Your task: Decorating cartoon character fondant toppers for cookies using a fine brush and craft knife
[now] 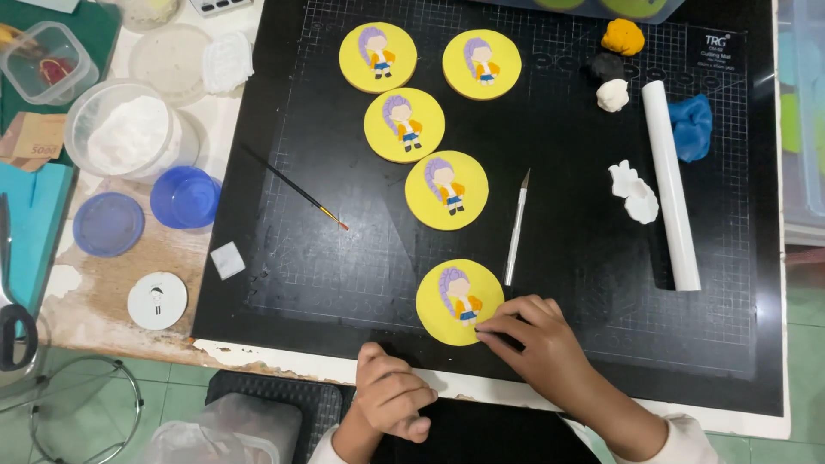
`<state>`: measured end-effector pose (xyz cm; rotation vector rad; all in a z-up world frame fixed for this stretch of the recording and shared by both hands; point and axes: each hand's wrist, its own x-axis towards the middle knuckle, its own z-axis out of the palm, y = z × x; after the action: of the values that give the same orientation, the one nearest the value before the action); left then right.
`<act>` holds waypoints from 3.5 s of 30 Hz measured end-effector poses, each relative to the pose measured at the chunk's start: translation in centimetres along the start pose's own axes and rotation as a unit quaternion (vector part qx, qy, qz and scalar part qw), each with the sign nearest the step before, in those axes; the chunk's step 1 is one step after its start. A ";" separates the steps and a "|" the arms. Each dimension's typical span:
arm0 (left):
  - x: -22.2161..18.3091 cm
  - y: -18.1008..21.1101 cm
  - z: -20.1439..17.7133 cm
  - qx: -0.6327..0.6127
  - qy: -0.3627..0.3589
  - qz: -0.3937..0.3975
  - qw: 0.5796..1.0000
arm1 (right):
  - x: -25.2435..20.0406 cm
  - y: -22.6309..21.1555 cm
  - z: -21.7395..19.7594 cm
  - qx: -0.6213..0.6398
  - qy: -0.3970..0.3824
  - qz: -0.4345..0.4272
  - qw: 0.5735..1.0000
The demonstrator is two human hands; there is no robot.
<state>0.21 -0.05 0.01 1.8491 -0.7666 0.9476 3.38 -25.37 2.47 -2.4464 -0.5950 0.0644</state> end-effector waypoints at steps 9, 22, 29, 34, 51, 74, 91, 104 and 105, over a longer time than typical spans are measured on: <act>-0.2 -0.1 0.0 0.004 -0.008 -0.002 1.000 | -0.4 0.2 -0.2 0.054 0.012 0.025 0.998; 0.1 -0.1 -0.2 -0.004 -0.020 -0.013 1.000 | 0.1 -0.5 0.6 0.002 0.086 -0.033 0.996; -0.1 -0.1 -0.4 -0.007 -0.043 -0.028 0.999 | 0.2 -0.3 0.9 0.005 0.080 -0.019 0.997; 0.0 0.1 -0.5 -0.005 -0.046 -0.037 0.998 | 0.6 -0.4 0.9 -0.007 0.106 -0.042 0.993; 0.3 -0.2 -0.2 -0.002 -0.044 -0.025 0.999 | -1.2 0.5 0.7 -0.024 0.094 -0.078 0.992; 0.5 -0.1 -0.4 0.003 -0.050 -0.022 0.999 | -2.1 0.6 1.1 -0.045 0.072 -0.080 0.993; 3.3 0.0 -2.4 0.171 -0.027 -0.033 0.984 | -3.0 1.6 1.9 -0.121 0.047 -0.065 0.989; 1.9 -4.5 -12.6 0.502 -0.102 -0.469 0.719 | -4.0 3.6 3.2 -0.027 0.056 0.032 0.998; 1.8 -5.0 -12.5 0.510 -0.113 -0.458 0.719 | -4.0 3.6 3.1 -0.024 0.057 0.027 0.998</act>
<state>1.46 13.11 3.26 2.8411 0.7888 0.4319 0.64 -27.95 -2.52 -2.4939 -0.4856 -0.0689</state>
